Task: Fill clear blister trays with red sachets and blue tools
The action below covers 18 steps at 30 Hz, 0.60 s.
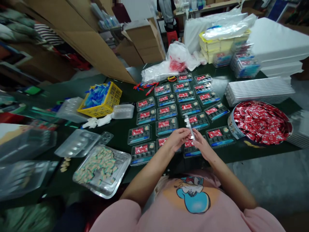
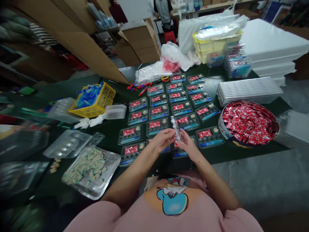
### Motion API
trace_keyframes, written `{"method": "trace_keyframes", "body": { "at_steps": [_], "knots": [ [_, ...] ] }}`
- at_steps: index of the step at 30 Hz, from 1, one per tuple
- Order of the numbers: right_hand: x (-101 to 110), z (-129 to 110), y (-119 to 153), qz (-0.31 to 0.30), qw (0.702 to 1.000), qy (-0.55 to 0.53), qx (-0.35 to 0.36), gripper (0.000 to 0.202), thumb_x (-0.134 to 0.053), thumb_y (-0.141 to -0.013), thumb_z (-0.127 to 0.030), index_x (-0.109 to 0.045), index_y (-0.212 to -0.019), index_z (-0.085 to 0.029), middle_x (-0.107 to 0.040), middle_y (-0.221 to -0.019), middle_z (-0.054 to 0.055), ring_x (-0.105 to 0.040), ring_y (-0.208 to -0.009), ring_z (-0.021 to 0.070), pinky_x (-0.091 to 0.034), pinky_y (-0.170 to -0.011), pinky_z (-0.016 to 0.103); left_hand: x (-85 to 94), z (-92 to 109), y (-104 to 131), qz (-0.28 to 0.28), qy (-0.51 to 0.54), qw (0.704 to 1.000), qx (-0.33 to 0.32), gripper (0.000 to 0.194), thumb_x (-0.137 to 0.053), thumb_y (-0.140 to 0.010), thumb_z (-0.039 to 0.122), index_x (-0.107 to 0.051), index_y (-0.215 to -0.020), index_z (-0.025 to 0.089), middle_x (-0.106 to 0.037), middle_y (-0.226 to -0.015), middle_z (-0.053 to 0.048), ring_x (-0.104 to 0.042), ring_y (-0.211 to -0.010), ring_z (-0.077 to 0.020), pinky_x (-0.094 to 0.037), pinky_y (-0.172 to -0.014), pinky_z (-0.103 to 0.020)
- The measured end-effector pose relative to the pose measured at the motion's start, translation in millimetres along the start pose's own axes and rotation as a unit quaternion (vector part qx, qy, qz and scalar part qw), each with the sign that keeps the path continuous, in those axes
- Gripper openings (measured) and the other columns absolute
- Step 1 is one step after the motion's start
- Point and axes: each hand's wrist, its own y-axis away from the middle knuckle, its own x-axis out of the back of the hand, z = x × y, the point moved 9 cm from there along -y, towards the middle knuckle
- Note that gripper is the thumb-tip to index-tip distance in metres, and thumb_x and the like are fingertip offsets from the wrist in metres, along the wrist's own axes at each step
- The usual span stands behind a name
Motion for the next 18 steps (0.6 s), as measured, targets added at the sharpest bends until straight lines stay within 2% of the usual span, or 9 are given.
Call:
{"method": "trace_keyframes", "body": {
  "at_steps": [8, 13, 18],
  "knots": [
    [9.9, -1.3, 7.8, 0.015, 1.000, -0.007, 0.002, 0.075, -0.077, -0.074, -0.046, -0.046, -0.141, -0.034, -0.048, -0.148, 0.004, -0.038, -0.141, 0.0243, -0.023, -0.119, 0.049, -12.8, -8.0, -2.5, -0.029, -0.008, 0.999, 0.024, 0.029, -0.091, -0.056, 0.027, -0.068, -0.066, 0.013, -0.063, -0.062, -0.002, -0.057, -0.058, -0.0085, -0.046, -0.062, -0.021],
    [10.7, -3.8, 10.3, 0.015, 0.999, -0.036, 0.000, 0.074, -0.073, -0.076, -0.049, -0.044, -0.142, -0.030, -0.052, -0.143, 0.007, -0.048, -0.133, 0.0257, -0.029, -0.116, 0.049, -21.0, -5.9, -0.7, -0.029, -0.025, 0.999, 0.021, 0.035, -0.093, -0.049, 0.031, -0.069, -0.067, 0.013, -0.064, -0.062, -0.002, -0.057, -0.059, -0.0088, -0.045, -0.060, -0.020],
    [15.9, -4.0, 9.9, 0.028, 1.000, -0.004, 0.001, 0.081, -0.076, -0.073, -0.047, -0.041, -0.144, -0.032, -0.047, -0.148, 0.007, -0.040, -0.139, 0.0259, -0.025, -0.117, 0.048, -19.6, 9.7, 7.9, 0.029, -0.048, 0.995, -0.080, 0.035, -0.090, -0.052, 0.035, -0.068, -0.067, 0.012, -0.063, -0.063, -0.001, -0.053, -0.056, -0.0067, -0.042, -0.058, -0.019]
  ]
}}
